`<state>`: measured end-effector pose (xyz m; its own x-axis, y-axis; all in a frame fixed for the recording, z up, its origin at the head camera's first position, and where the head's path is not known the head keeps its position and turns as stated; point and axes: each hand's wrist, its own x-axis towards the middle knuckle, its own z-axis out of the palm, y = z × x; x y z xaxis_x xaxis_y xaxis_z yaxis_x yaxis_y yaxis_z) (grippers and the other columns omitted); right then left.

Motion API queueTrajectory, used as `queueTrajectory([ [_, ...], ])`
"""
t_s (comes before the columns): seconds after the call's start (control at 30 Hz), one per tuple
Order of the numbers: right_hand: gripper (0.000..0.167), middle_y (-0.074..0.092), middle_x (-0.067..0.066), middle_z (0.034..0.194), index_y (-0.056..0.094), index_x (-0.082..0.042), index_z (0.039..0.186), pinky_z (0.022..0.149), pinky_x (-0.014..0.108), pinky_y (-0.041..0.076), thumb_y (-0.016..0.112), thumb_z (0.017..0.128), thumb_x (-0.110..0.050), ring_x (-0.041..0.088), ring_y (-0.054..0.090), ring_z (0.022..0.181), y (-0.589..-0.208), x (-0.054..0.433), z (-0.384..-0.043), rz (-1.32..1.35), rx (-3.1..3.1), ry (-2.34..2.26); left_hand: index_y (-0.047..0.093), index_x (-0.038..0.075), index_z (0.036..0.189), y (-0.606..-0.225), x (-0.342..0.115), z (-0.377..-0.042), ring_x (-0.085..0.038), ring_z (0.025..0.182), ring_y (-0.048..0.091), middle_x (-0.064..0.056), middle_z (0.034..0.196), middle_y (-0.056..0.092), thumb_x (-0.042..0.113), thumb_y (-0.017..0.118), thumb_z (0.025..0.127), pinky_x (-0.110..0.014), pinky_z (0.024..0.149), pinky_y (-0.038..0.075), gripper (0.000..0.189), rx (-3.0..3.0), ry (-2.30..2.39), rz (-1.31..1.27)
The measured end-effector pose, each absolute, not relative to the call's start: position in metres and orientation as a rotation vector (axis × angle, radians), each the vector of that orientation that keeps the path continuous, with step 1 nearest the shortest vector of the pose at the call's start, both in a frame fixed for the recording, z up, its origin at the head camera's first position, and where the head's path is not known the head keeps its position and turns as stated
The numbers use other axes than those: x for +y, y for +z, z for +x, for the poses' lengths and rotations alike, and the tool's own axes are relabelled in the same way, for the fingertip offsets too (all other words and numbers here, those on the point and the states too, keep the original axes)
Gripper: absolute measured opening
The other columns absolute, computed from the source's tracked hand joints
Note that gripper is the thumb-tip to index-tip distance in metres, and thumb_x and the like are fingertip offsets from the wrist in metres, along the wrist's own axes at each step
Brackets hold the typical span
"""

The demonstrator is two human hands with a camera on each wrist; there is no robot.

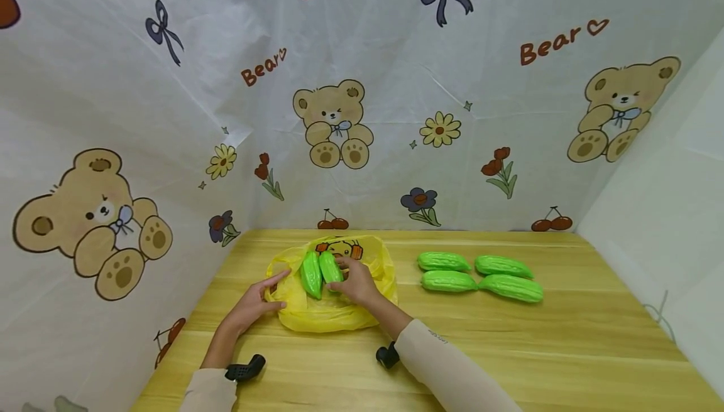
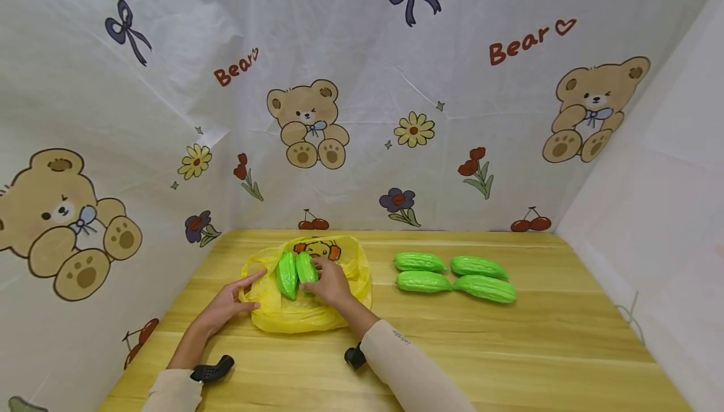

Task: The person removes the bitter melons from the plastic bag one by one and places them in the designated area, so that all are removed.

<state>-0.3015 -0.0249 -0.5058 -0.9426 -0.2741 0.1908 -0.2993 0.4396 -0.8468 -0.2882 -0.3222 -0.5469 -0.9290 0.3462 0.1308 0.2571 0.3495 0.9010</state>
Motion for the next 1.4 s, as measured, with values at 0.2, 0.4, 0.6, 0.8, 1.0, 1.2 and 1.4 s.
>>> queueTrajectory([
  [0.2,0.062,0.066,0.017,0.12,0.059,0.002,0.136,0.08,0.04,0.056,0.086,0.082,-0.012,0.03,0.067,0.099,-0.5064,-0.0247,-0.3015,0.496,-2.674,1.501,0.044,0.006,0.154,-0.5472,-0.3215,-0.2883,-0.028,0.115,0.035,-0.017,0.16,0.036,0.01,0.079,0.088,-0.02,0.095,0.031,0.075,2.497,1.667,0.575],
  [0.4,0.063,0.067,0.017,0.12,0.059,0.003,0.136,0.079,0.04,0.057,0.087,0.081,-0.012,0.029,0.068,0.097,-0.5065,-0.0249,-0.301,0.489,-2.679,1.468,0.043,0.006,0.155,-0.5475,-0.3218,-0.2897,-0.027,0.118,0.035,-0.017,0.162,0.034,0.01,0.079,0.087,-0.02,0.097,0.03,0.077,2.491,1.657,0.545],
  [0.6,0.064,0.068,0.016,0.119,0.06,0.003,0.135,0.08,0.041,0.056,0.088,0.08,-0.014,0.029,0.068,0.098,-0.5046,-0.025,-0.3008,0.489,-2.692,1.455,0.044,0.009,0.155,-0.5457,-0.3208,-0.2894,-0.024,0.118,0.036,-0.012,0.162,0.035,0.011,0.081,0.085,-0.02,0.098,0.03,0.079,2.478,1.665,0.487],
  [0.8,0.061,0.069,0.014,0.118,0.061,0.002,0.135,0.081,0.04,0.056,0.086,0.081,-0.013,0.028,0.067,0.1,-0.5046,-0.0242,-0.3036,0.476,-2.7,1.426,0.042,0.005,0.155,-0.5449,-0.3209,-0.2889,-0.023,0.117,0.036,-0.018,0.162,0.033,0.011,0.079,0.088,-0.018,0.096,0.03,0.077,2.494,1.663,0.559],
  [1.0,0.055,0.07,0.015,0.12,0.063,0.002,0.133,0.082,0.04,0.056,0.084,0.083,-0.01,0.028,0.067,0.103,-0.5045,-0.0234,-0.3044,0.468,-2.684,1.463,0.043,0.006,0.155,-0.5456,-0.3207,-0.2892,-0.027,0.127,0.036,-0.016,0.162,0.033,0.011,0.079,0.087,-0.014,0.098,0.029,0.077,2.486,1.669,0.563],
  [1.2,0.051,0.069,0.016,0.122,0.065,0.004,0.131,0.086,0.041,0.056,0.082,0.084,-0.005,0.03,0.065,0.11,-0.5066,-0.0239,-0.3048,0.458,-2.664,1.498,0.045,0.009,0.154,-0.546,-0.3204,-0.2889,-0.033,0.134,0.032,-0.011,0.162,0.034,0.014,0.081,0.085,-0.011,0.099,0.027,0.078,2.456,1.687,0.512],
  [1.4,0.047,0.069,0.016,0.123,0.066,0.003,0.13,0.083,0.038,0.057,0.079,0.086,-0.002,0.029,0.065,0.108,-0.5076,-0.0214,-0.3061,0.464,-2.627,1.557,0.045,0.01,0.154,-0.5463,-0.3206,-0.2894,-0.03,0.131,0.033,-0.011,0.162,0.035,0.013,0.081,0.086,-0.011,0.1,0.027,0.078,2.461,1.683,0.508],
])
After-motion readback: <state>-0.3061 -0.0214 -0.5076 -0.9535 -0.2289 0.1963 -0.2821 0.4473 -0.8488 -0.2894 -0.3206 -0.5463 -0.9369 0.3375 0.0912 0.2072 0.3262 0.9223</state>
